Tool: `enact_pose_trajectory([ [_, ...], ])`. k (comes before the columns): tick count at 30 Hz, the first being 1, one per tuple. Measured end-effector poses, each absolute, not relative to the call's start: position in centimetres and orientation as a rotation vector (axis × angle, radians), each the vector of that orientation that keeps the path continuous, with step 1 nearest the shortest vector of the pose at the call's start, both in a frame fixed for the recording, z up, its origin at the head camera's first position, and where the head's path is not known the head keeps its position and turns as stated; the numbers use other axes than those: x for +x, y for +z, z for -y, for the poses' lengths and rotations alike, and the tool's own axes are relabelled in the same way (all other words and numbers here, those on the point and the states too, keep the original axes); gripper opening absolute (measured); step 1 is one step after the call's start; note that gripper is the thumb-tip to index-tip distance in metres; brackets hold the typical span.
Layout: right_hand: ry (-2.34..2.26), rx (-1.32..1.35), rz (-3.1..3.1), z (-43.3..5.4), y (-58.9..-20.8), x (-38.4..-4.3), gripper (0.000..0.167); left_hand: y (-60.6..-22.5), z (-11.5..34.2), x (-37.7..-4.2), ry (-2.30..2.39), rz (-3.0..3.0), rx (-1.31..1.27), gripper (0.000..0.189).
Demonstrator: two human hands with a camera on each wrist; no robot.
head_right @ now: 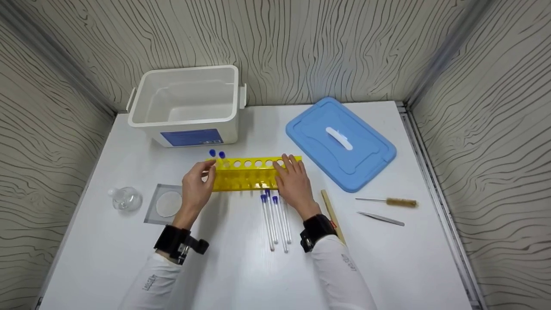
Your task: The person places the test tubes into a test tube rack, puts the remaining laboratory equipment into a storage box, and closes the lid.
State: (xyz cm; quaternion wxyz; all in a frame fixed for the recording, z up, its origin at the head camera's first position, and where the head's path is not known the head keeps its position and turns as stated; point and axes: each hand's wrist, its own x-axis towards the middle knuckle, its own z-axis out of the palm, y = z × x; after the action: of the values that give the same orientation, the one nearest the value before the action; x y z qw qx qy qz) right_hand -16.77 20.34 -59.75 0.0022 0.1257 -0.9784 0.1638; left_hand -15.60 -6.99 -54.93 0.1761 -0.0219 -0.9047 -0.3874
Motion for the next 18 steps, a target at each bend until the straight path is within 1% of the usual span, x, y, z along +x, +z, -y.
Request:
enact_pose_trajectory([
  [7, 0.510, 0.409, 3.072, -20.4, -59.7, -16.8, 0.055, -56.8, 8.2, -14.7, -1.039, 2.560, -0.073, 0.022],
  [13, 0.521, 0.389, 3.084, -20.4, -59.7, -16.8, 0.055, -59.0, 8.8, -13.9, -0.955, 2.624, -0.146, 0.024],
  [18, 0.506, 0.398, 3.071, -20.4, -59.8, -16.8, 0.055, -60.2, 9.2, -13.4, -0.926, 2.676, -0.130, 0.027],
])
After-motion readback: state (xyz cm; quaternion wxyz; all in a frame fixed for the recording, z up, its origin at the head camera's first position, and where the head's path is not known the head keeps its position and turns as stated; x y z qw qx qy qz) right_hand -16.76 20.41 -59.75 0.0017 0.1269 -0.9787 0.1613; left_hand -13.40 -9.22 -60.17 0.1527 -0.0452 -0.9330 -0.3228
